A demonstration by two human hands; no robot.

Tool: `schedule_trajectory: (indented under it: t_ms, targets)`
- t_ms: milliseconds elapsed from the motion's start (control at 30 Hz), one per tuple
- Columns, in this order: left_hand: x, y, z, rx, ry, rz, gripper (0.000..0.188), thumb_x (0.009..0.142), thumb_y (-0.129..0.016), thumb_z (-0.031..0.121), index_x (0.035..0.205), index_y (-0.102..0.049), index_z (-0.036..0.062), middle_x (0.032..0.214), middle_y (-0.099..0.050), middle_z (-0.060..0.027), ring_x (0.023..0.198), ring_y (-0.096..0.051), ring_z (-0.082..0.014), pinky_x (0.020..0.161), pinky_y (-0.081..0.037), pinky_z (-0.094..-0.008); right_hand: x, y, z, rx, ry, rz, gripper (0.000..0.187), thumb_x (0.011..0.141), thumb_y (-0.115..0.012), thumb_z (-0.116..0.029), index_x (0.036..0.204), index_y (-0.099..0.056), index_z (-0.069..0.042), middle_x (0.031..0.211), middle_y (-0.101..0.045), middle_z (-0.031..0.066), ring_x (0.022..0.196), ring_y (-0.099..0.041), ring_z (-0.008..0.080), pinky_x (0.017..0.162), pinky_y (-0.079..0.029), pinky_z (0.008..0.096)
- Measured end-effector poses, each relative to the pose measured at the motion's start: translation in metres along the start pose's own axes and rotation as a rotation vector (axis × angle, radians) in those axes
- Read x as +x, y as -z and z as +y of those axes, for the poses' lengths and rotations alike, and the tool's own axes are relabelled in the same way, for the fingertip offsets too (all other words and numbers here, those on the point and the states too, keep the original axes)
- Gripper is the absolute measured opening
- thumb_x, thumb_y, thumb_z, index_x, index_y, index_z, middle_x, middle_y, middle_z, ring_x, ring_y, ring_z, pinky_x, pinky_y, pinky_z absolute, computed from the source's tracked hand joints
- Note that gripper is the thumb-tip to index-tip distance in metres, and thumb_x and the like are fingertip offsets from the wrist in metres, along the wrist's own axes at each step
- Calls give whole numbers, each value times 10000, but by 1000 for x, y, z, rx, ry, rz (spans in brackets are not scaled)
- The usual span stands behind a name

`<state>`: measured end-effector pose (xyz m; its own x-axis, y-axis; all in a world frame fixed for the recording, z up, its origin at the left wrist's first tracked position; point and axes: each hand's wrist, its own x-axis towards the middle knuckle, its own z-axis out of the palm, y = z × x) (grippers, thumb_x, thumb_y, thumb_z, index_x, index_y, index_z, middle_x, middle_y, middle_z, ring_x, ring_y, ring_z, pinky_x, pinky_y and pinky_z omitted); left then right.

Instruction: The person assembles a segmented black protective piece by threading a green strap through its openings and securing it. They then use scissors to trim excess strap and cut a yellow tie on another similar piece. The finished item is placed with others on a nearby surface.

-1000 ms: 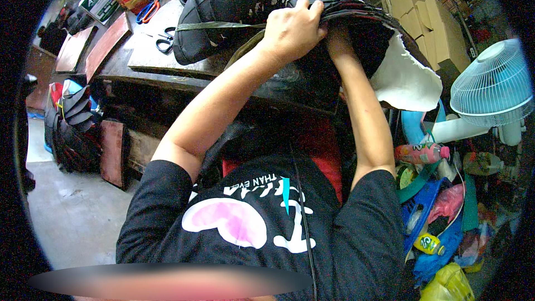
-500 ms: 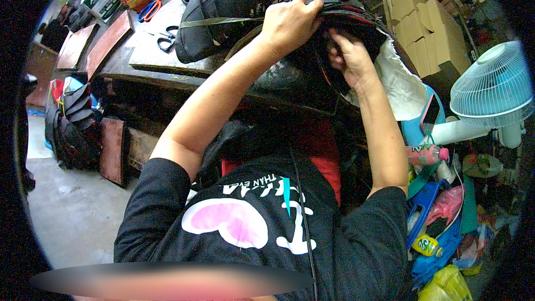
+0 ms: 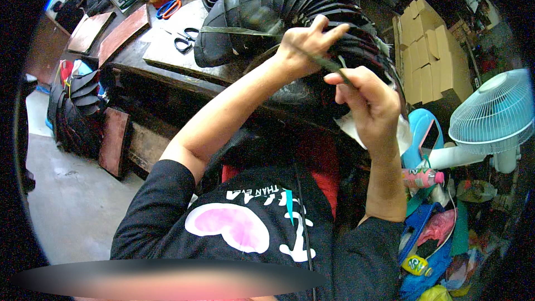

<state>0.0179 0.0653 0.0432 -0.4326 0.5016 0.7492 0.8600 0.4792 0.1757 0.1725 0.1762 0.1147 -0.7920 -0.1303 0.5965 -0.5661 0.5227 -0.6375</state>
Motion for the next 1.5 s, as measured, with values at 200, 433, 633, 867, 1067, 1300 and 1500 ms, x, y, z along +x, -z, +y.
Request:
schedule_trajectory:
  t_ms: [200,433,633,867,1067,1300,1500]
  targets:
    - [-15,11,-9,-532,-35,29,275,903,-564,365,828,-669,122,842,-607,-54,721,-641,-268,631,-512,-370,20,-15,16,-80,150,-69,281,949,-576,-115,1194,-582,23,963,-613,129,790,-567,167,687,-463,268]
    - [-19,15,-15,-794,227,17,421,980,-502,307,678,-628,43,700,-561,-87,670,-591,-235,638,-460,-331,-19,-56,75,-1212,179,116,1281,540,-790,-635,1533,-132,-167,1572,-134,190,1431,-119,437,1112,-98,638]
    - [-16,36,-10,-658,-6,151,394,966,-516,291,683,-575,23,666,-513,-117,566,-551,-315,521,-419,-403,29,-42,136,-1230,-50,151,1223,579,-757,-621,1540,-132,-193,1591,-135,107,1430,-173,376,1121,-117,613]
    - [-52,50,-28,-747,63,-66,405,970,-498,321,725,-586,11,660,-508,-95,551,-544,-260,519,-422,-377,36,-47,145,-1144,-34,163,1238,530,-750,-685,1534,-164,-259,1587,-155,95,1430,-168,373,1123,-107,618]
    - [-83,51,-57,-756,209,-55,440,974,-507,313,672,-555,-2,693,-498,-72,578,-512,-191,577,-403,-294,15,-49,144,-1135,214,184,1138,613,-650,-770,1531,-173,-296,1597,-101,111,1439,-115,393,1103,-97,653]
    - [-91,50,-27,-298,-7,-86,336,915,-578,356,708,-551,93,748,-494,-87,582,-569,-301,508,-448,-392,33,-52,150,-1145,118,181,1023,663,-588,-780,1512,-246,-322,1596,-117,108,1440,-110,405,1095,-95,661]
    - [-76,65,-13,-206,-64,-62,251,863,-624,363,794,-560,131,778,-507,-79,583,-596,-259,493,-474,-387,16,-71,145,-516,319,-51,257,963,-517,-307,1039,-681,-124,1375,-533,126,1406,-310,337,1140,-234,462]
